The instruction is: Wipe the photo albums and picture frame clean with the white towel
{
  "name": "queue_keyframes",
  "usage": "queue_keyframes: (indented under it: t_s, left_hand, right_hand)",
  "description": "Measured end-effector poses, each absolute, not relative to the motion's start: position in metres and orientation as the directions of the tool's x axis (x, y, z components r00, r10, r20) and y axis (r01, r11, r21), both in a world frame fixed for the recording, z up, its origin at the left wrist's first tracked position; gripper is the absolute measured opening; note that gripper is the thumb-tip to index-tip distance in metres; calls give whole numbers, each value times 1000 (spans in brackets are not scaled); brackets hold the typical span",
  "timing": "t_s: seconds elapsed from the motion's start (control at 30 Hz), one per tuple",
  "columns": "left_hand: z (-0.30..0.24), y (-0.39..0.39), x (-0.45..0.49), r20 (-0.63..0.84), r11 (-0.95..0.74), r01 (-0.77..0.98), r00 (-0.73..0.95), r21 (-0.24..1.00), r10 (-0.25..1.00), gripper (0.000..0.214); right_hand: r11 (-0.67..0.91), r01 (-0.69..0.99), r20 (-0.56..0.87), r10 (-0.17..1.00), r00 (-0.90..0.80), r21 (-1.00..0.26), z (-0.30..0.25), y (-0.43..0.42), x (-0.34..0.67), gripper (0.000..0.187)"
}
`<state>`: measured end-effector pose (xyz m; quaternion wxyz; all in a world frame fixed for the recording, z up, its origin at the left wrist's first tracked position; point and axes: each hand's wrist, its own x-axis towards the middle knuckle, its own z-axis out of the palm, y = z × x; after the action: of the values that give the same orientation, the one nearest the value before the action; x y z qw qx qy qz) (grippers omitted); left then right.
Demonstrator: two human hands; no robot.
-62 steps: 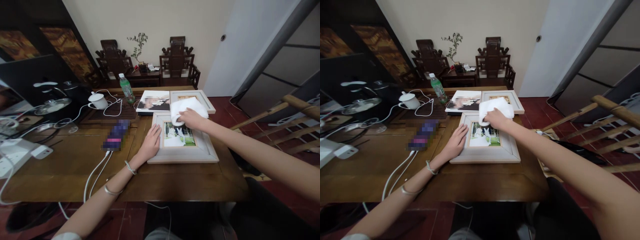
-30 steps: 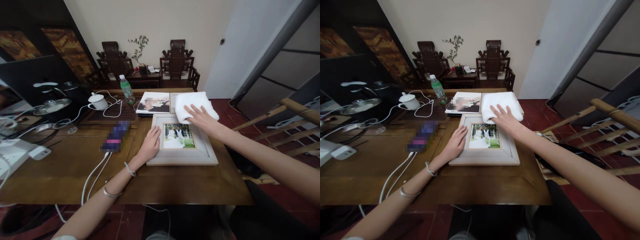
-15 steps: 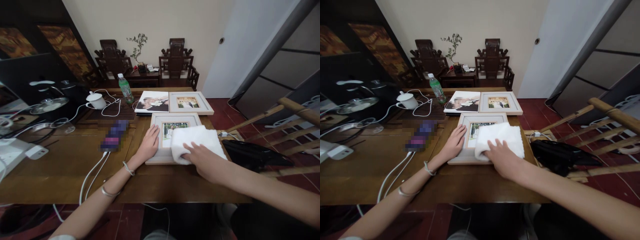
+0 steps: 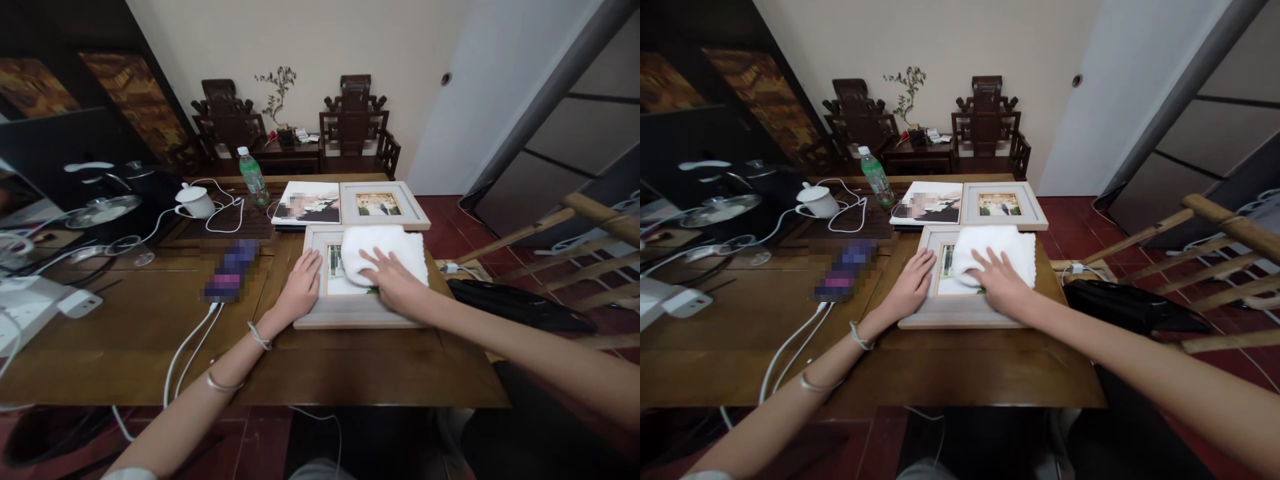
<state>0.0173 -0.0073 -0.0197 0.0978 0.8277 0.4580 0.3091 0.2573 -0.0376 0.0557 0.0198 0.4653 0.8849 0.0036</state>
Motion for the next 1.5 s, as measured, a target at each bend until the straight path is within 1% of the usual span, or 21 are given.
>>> queue_keyframes:
  t_s: [0.07,0.13,0.23,0.3,0.37,0.47,0.67,0.73,0.8,0.87,1.0,1.1,1.17,1.23,1.33,1.4,1.5]
  left_hand:
    - [-19,-7,17,420,-563,698,393,442,818,45]
    - [-19,-7,17,420,-564,698,396,440,817,45]
    - [-19,-7,17,421,-562,699,392,442,818,44]
    - [-19,-7,17,420,-558,700,388,444,821,44]
    - [-19,-8,17,415,-555,701,386,449,824,45]
    - [-19,-8,18,402,-545,703,383,457,831,45]
    - [-18,-8,19,410,-545,707,378,451,830,45]
    - [-17,-9,19,396,-537,716,380,446,836,46]
    - [-16,-9,19,381,-532,718,384,449,841,46]
    - [-16,-9,19,376,-530,721,387,446,842,46]
    - [-16,-9,18,379,-533,725,390,435,839,46]
    - [-16,-9,18,380,-540,716,395,442,836,46]
    - [-15,-9,17,383,-542,712,395,447,835,45]
    - [-16,-9,17,385,-541,710,392,450,835,45]
    - [-17,-9,16,388,-544,710,393,448,833,46]
    - [-18,-9,16,397,-550,703,394,451,829,46]
    - [-20,-8,17,405,-552,695,388,461,828,46]
  right_hand:
    - [546,832,36,834,-551,97,53,-8,263,76]
    - [544,826,62,829,-556,146,52,16,265,75]
    - [574,797,17,810,-587,185,50,30,261,71]
    - [584,791,-16,806,-592,181,50,23,256,71]
    - [583,800,-50,812,-582,144,53,4,251,71]
    - [596,801,-138,799,-585,58,65,-35,247,68]
    - [616,764,-248,723,-645,-191,104,-102,242,62]
    - [610,759,-293,701,-650,-227,109,-113,237,63]
    - [619,758,-302,697,-651,-205,104,-116,233,66]
    - [643,751,-265,706,-657,-151,91,-109,231,70]
    - [645,762,-103,755,-647,-57,62,-62,238,72]
    - [619,785,23,785,-619,10,53,-14,245,72]
    - [609,790,68,787,-613,73,52,12,246,71]
    - [614,781,62,780,-622,113,51,27,244,68]
    - [637,762,9,766,-642,118,49,24,237,66]
    - [646,759,-45,763,-644,83,51,7,232,67]
    - [656,755,-158,745,-648,-4,62,-32,227,68]
